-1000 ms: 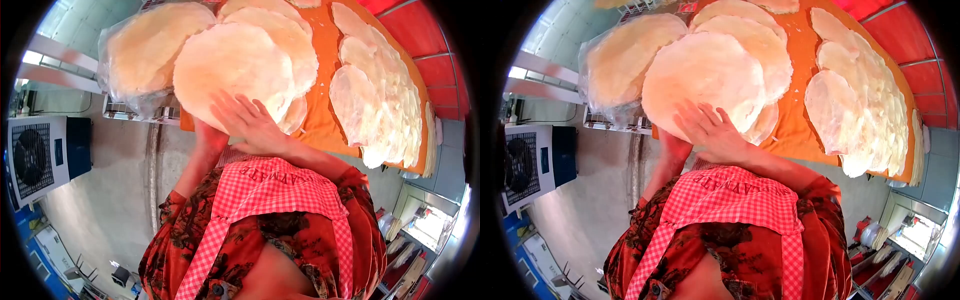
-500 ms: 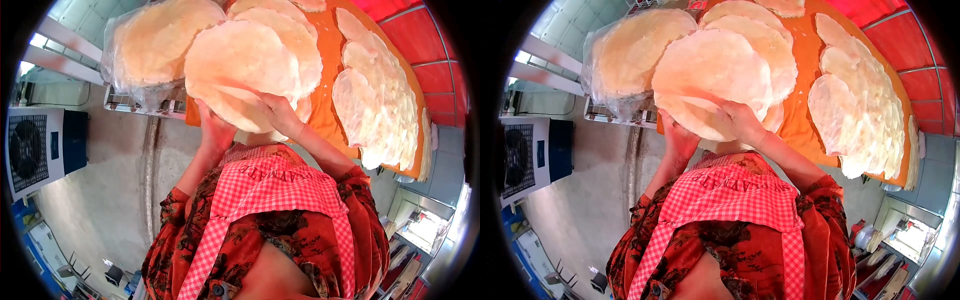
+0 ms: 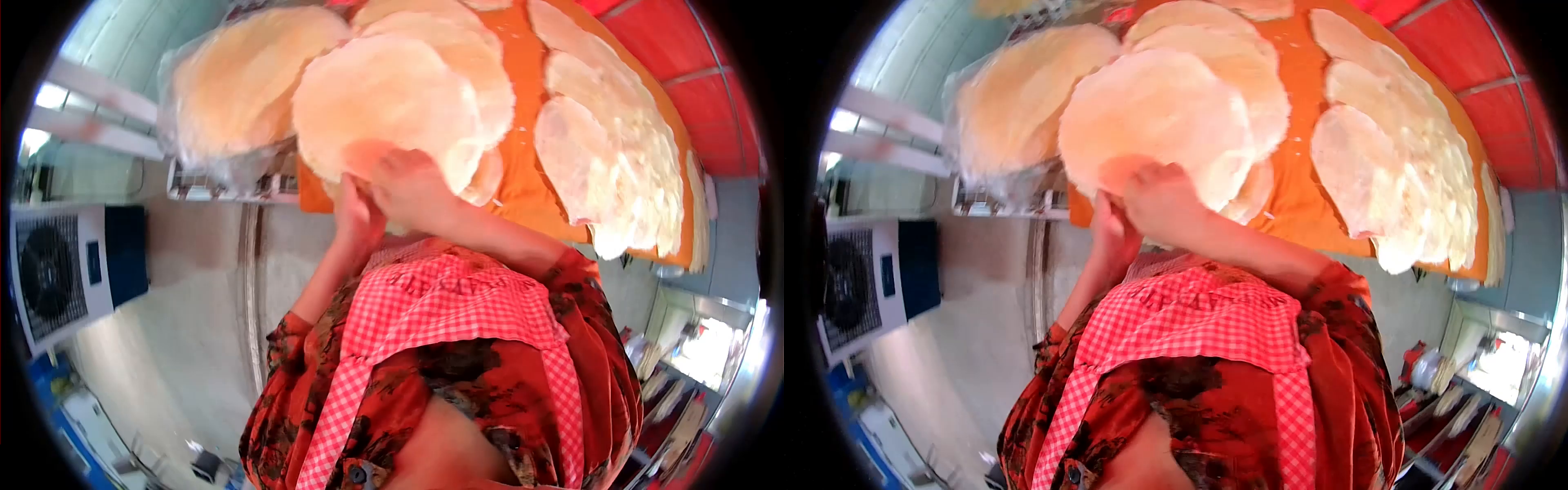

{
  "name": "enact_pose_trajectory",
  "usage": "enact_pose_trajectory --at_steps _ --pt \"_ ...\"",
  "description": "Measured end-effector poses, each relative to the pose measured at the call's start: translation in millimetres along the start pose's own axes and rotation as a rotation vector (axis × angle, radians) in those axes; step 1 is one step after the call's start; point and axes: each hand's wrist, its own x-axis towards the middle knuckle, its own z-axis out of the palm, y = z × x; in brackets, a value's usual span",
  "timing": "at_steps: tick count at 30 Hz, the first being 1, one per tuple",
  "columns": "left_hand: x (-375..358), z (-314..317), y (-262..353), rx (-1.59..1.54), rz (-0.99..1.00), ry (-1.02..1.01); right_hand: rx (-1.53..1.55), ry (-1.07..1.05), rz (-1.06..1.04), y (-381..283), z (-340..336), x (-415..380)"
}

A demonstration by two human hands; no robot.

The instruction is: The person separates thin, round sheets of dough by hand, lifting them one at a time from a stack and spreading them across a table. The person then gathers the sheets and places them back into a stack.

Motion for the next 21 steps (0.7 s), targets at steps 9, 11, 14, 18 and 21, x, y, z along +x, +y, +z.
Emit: enact_pose_trajectory --at_steps 9,11,14,18,21 --pt "5.5 -22.2 -6.9 0.132 -0.035 0.024 -0.061 -0.213 0.088 16.3 28.7 22.0" --pt "-1.5 -4.5 2.7 0.177 0.065 0.054 -0.093 -0.021 0.218 60.9 15.6 42.2" --pt "18.7 -60.8 10.4 0.209 0.056 0.232 0.404 0.423 0.393 174.9 -95.9 16.8" --pt "15.7 -62.9 16.6 0.139 -0.009 0.226 0.199 0.579 0.920 267.8 -214.6 -113.9" --pt "20.2 -77.2 13.4 0.118 0.004 0.166 0.420 0.761 1.061 356.6 -199.6 -260.1"
